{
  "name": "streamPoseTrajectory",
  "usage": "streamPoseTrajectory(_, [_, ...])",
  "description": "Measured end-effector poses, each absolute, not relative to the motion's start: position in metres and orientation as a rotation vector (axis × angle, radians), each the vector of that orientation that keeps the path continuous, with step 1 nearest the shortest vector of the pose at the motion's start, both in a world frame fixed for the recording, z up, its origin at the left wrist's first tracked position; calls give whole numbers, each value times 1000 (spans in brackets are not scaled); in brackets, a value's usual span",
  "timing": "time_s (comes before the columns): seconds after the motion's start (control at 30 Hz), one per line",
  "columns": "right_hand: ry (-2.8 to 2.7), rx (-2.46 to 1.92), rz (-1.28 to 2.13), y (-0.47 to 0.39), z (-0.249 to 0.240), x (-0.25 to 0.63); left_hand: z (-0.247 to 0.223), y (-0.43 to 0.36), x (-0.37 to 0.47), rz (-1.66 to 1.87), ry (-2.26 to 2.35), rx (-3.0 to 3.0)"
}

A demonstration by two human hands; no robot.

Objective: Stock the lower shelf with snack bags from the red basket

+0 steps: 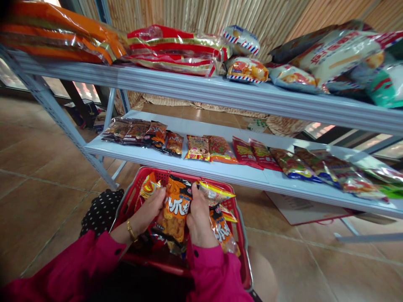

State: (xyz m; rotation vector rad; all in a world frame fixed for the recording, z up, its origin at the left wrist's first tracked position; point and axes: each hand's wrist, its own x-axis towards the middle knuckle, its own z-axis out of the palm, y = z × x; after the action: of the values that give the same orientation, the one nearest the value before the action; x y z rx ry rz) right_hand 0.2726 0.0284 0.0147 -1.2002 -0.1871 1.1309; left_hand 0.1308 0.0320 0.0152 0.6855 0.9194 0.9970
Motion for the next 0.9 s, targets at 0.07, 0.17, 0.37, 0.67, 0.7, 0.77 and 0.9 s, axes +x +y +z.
streamPoseTrajectory(0.07, [-227, -1197, 1121, 30, 15, 274, 11, 27, 133, 950, 875, 745])
streamPoseTrajectory(0.17, [-240, -1180, 1130, 30, 16, 271, 6, 24, 136, 921, 846, 747])
streamPoseTrajectory(0.37, [-309, -1124, 1322, 18, 19, 258, 8, 34, 137, 956, 882, 760])
streamPoseTrajectory(0.67, [-247, -1147, 1249, 18, 14, 256, 7, 38, 135, 920, 1057, 939])
streamPoseTrajectory(0.7, [-243, -1151, 1234, 19, 12, 256, 6, 38, 135, 926, 1050, 927])
streamPoseTrajectory(0.77, [-259, -1154, 1220, 21, 9, 257, 4, 38, 134, 939, 1039, 903])
streamPoseTrajectory(0.9, [-289, -1151, 1234, 22, 10, 258, 1, 39, 132, 942, 1075, 950])
